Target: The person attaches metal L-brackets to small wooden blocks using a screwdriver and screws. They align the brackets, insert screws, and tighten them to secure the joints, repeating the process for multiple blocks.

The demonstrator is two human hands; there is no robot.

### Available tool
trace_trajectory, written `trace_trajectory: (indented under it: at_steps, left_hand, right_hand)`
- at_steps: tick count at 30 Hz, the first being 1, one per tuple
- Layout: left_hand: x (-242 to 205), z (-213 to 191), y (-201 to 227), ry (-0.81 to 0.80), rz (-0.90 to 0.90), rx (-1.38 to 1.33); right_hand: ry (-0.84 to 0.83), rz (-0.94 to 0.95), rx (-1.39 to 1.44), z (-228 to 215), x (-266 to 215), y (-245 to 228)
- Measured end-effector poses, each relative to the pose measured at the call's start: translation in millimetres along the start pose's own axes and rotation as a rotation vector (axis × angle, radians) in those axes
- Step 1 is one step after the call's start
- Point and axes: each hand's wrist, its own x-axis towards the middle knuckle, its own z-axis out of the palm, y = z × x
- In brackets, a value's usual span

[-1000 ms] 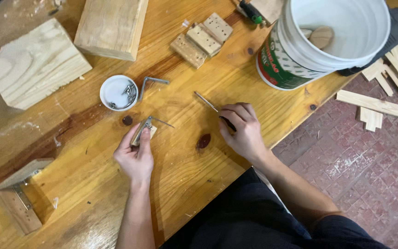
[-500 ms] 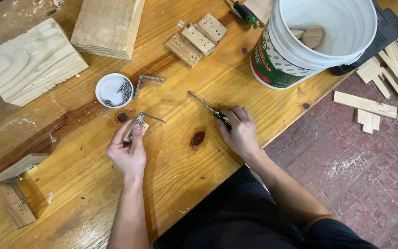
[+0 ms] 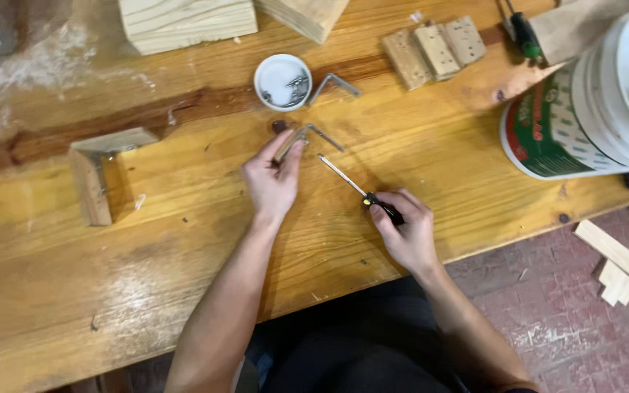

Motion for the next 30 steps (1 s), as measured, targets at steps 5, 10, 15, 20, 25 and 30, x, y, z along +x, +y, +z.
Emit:
trace_trajectory:
  at_steps: [5, 10, 15, 20, 25, 30]
  left_hand:
    - [2.7, -2.7, 10.6, -0.017, 0.002, 0.040]
    - [4.3, -2.5, 13.7, -0.018, 0.017, 0.053]
    - [5.0, -2.7, 18.0, -0.021, -0.002, 0.062]
    - [10.3, -2.7, 27.9, -0.037, -0.003, 0.091]
    - [11.7, -6.2, 24.2, -0.080, 0.006, 0.127]
    - [15.0, -3.8, 17.2, -0.108, 0.002, 0.161]
  right_hand:
    - [0.009, -0.028, -0.017, 14.6, 10.6, -7.2]
    - [0.029, -0.016, -0.034, 19.6, 17.9, -13.4]
    - [0.032, -0.006, -0.069, 22.9, 20.8, -11.9]
    - [0.042, 0.125, -0.007, 27.0, 22.2, -15.5]
    - [0.015, 0.169, 0.064, 23.9, 22.5, -5.8]
    - [0.067, 0.307, 0.191, 30.4, 17.5, 5.2]
